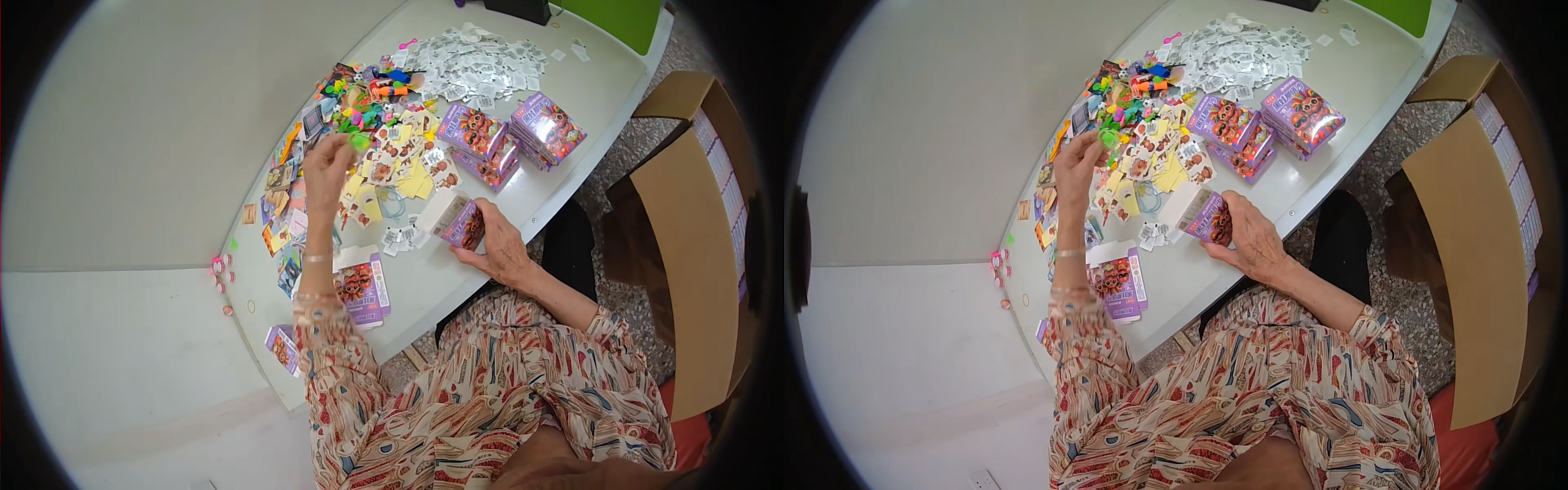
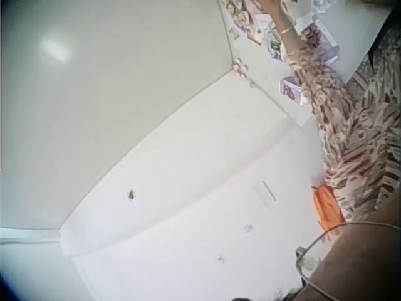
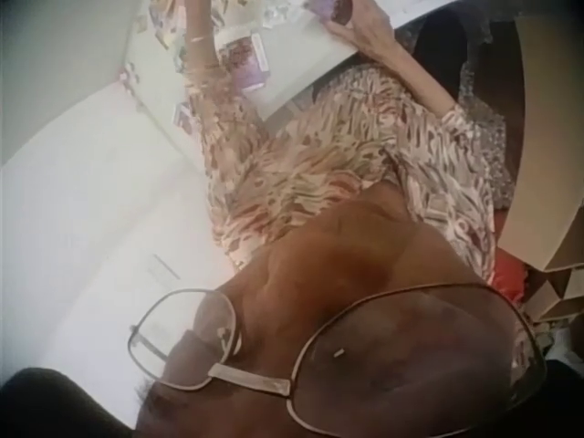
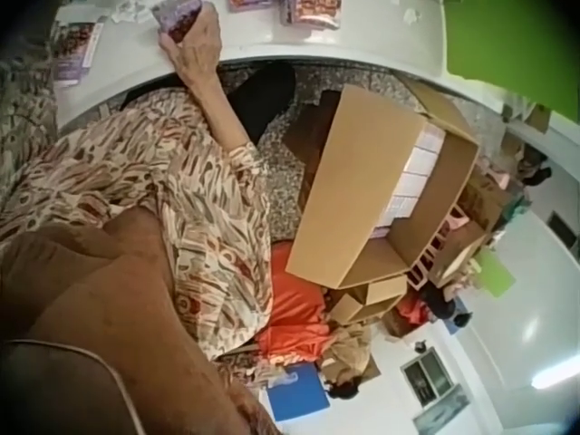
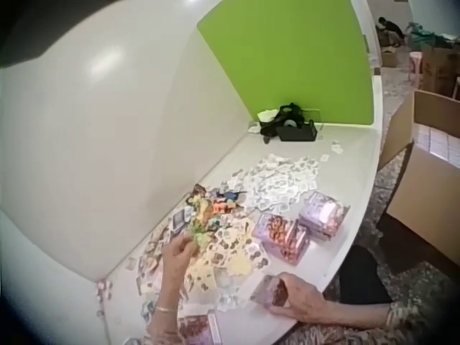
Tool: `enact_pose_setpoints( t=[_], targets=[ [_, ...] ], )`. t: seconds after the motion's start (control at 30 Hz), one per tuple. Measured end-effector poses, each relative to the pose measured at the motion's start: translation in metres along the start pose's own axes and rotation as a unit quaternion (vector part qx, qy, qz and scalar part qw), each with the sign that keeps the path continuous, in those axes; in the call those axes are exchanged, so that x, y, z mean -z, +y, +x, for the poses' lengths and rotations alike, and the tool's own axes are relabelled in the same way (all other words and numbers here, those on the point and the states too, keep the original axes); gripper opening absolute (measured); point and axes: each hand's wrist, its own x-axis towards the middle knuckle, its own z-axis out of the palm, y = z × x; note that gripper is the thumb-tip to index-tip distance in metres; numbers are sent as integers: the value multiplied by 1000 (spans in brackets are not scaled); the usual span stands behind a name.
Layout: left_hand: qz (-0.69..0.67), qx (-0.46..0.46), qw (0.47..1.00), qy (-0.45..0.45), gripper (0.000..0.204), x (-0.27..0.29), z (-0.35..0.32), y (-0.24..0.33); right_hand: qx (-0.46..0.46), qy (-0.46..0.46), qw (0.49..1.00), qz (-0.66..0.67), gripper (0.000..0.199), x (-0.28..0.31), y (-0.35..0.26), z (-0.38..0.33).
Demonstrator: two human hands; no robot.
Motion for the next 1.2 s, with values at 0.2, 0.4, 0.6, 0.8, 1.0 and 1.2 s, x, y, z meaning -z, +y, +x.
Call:
enact_pose_setpoints(
  t=[0.2, 0.4, 0.6, 0.8, 1.0, 1.2],
  targets=[
    [153, -178, 967, -96, 22, -37, -105, 63, 16, -11, 1000, 10, 82, -3, -15, 8],
    [320, -247, 909, -101, 16, -50, -109, 68, 14, -2, 1000, 14, 81, -8, -10, 7],
    [331, -89, 937, 67, 18, 28, -7, -58, 13, -3, 1000, -1, 80, -6, -11, 6],
    [430, -109, 893, 72, 10, 26, 7, -129, 6, 1, 1000, -2, 82, -8, -9, 3],
    [320, -93, 932, 143, 13, 45, -16, -98, 27, 10, 1000, 10, 81, -13, -11, 4],
    [125, -93, 987, 26, 15, -26, -79, 55, 16, 14, 1000, -7, 81, -1, -9, 8]
  ],
)
